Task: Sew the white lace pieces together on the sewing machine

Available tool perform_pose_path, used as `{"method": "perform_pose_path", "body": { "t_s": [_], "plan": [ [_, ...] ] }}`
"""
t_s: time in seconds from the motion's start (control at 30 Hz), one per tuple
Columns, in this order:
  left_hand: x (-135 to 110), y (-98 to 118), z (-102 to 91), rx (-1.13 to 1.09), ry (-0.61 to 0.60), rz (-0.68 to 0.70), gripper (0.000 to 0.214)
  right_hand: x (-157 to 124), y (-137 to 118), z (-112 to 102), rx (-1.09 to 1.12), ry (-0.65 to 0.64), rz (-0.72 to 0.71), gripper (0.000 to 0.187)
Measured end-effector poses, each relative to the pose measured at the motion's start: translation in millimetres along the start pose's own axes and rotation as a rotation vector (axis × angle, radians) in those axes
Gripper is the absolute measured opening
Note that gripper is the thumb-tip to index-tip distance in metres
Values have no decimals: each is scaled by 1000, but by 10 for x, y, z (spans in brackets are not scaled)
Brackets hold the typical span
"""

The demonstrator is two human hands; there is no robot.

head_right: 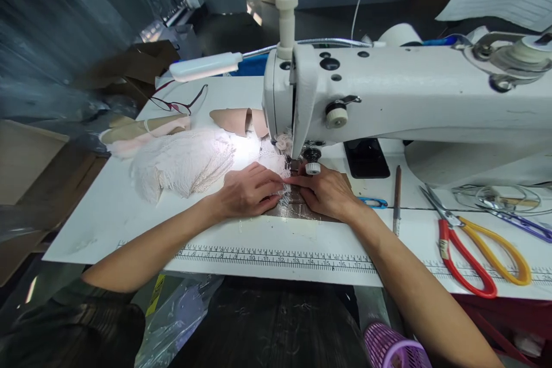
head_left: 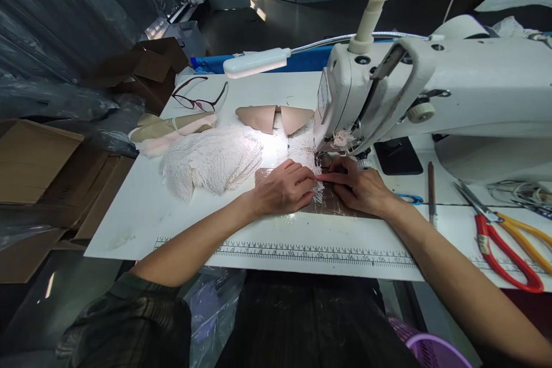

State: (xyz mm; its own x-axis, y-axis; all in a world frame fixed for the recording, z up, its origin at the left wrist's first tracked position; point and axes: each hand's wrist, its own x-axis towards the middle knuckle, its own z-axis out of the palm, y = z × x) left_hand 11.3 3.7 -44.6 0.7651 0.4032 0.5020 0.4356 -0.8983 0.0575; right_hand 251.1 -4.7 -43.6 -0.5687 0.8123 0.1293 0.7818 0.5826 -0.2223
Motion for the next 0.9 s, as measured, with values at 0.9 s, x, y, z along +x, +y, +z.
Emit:
{"method": "perform_pose_path", "body": {
  "t_s": [0.9],
  "plan": [
    [34,-30,27,36,-41,-124,20,0,-125,71,-217,85,9,44]
  ]
}}
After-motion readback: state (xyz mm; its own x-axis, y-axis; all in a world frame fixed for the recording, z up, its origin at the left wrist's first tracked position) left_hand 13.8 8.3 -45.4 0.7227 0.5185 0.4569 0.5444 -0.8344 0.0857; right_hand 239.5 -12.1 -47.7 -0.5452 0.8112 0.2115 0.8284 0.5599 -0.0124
